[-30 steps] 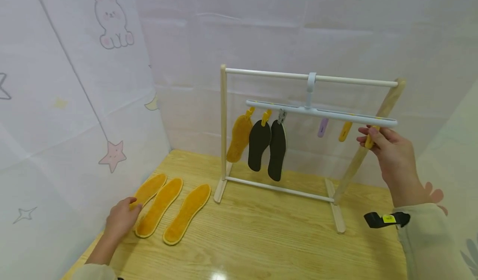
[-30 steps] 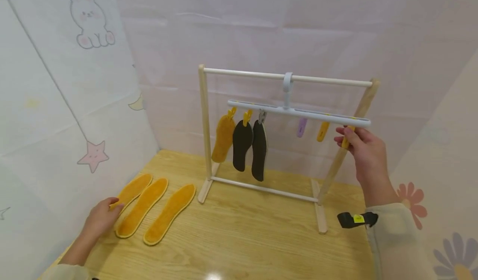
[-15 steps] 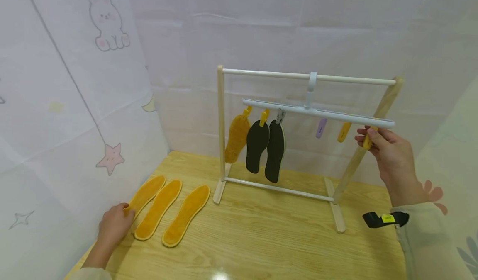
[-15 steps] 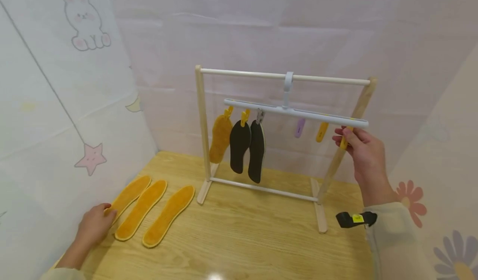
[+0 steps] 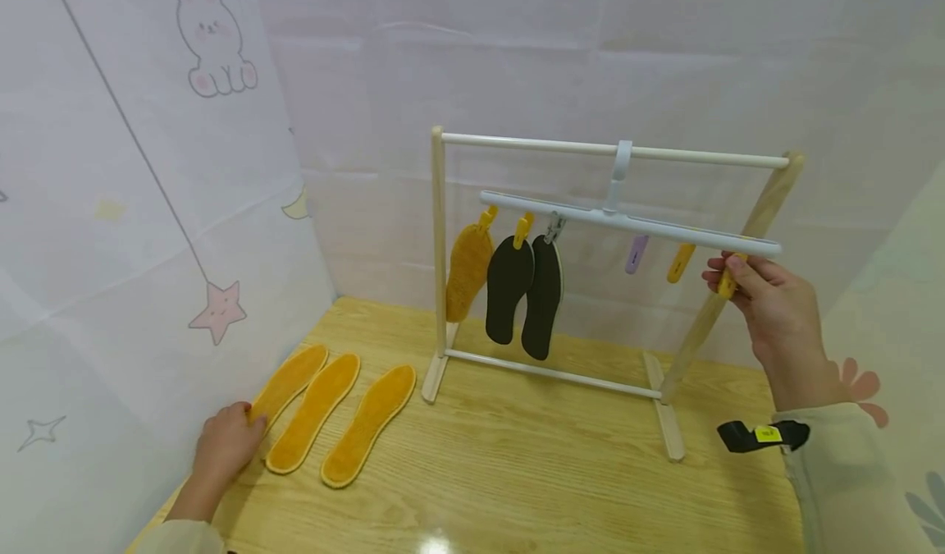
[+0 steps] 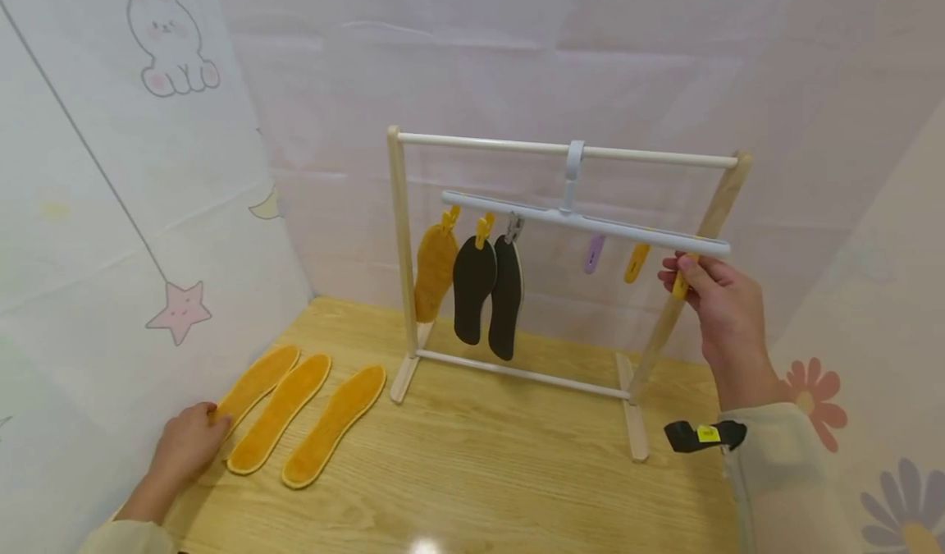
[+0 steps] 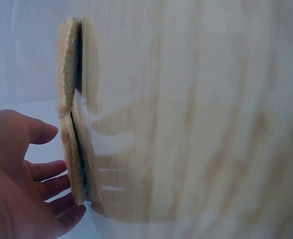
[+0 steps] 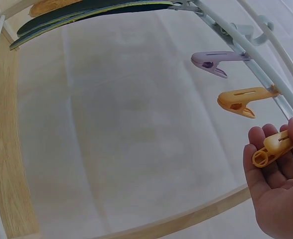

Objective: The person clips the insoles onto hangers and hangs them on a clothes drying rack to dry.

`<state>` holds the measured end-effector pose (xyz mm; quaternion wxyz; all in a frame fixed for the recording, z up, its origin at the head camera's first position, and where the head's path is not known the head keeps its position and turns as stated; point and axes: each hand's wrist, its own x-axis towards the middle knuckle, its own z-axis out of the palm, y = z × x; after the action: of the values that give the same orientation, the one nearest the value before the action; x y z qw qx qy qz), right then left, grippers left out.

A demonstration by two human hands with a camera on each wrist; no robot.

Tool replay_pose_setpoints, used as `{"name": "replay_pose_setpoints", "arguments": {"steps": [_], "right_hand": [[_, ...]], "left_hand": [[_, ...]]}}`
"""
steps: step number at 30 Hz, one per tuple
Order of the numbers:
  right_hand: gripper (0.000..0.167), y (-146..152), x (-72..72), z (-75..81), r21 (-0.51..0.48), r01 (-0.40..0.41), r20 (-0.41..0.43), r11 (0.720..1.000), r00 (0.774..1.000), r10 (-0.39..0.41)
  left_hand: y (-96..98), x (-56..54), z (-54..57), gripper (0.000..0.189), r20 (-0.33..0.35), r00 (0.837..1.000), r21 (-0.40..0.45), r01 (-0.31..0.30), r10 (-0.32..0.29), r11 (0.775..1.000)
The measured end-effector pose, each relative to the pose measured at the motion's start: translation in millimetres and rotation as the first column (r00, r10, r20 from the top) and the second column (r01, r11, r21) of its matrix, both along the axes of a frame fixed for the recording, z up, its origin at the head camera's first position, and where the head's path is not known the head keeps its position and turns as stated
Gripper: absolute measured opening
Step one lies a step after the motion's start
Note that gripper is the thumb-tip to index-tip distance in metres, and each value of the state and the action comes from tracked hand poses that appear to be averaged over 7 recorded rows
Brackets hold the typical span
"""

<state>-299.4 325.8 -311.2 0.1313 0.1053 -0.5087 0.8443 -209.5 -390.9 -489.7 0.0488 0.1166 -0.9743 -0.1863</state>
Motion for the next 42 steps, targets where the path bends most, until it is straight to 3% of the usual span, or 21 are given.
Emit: {"name": "replay_pose_setpoints", "arguments": {"steps": [6,18,26,31,38,42], "right_hand": [[0.016,0,1.7,-1.8,0.018,0.002,-0.002,1.0,1.0,-0.002],[0.016,2,3.2,-6.3,0.074,-0.004,-0.002,0.997,1.0,0.004],[0.016,4,3.4,-6.8,0.077,-0.011,0.0,0.997,1.0,0.011],[0.016,3,3.6,-8.4,0.097,-0.008,0.001,0.995,1.0,0.008],[0.015,0,4.5,-6.2,0.027,-0.043,0.014,0.999,0.999,0.042],[0.016,0,6.1,-5.5,0.023,-0.017,0.025,1.0,1.0,0.017]], "left_hand": [[-1.8,-1.5,-2.3,0.058,0.016,1.0,-0.02,-0.004,0.004,1.0],[3.8,-12.0,-0.7,0.053,0.012,0.998,-0.086,0.057,-0.056,0.995],[9.8,-24.1,8.8,0.039,0.08,0.991,-0.178,0.122,-0.109,0.976],[14.5,-27.4,13.5,0.036,0.097,0.989,-0.189,0.131,-0.114,0.973],[16.3,-28.5,15.2,0.036,0.143,0.989,-0.114,0.053,-0.036,0.992],[16.8,-32.6,16.9,0.038,0.165,0.986,-0.091,0.016,-0.001,0.996]]}}
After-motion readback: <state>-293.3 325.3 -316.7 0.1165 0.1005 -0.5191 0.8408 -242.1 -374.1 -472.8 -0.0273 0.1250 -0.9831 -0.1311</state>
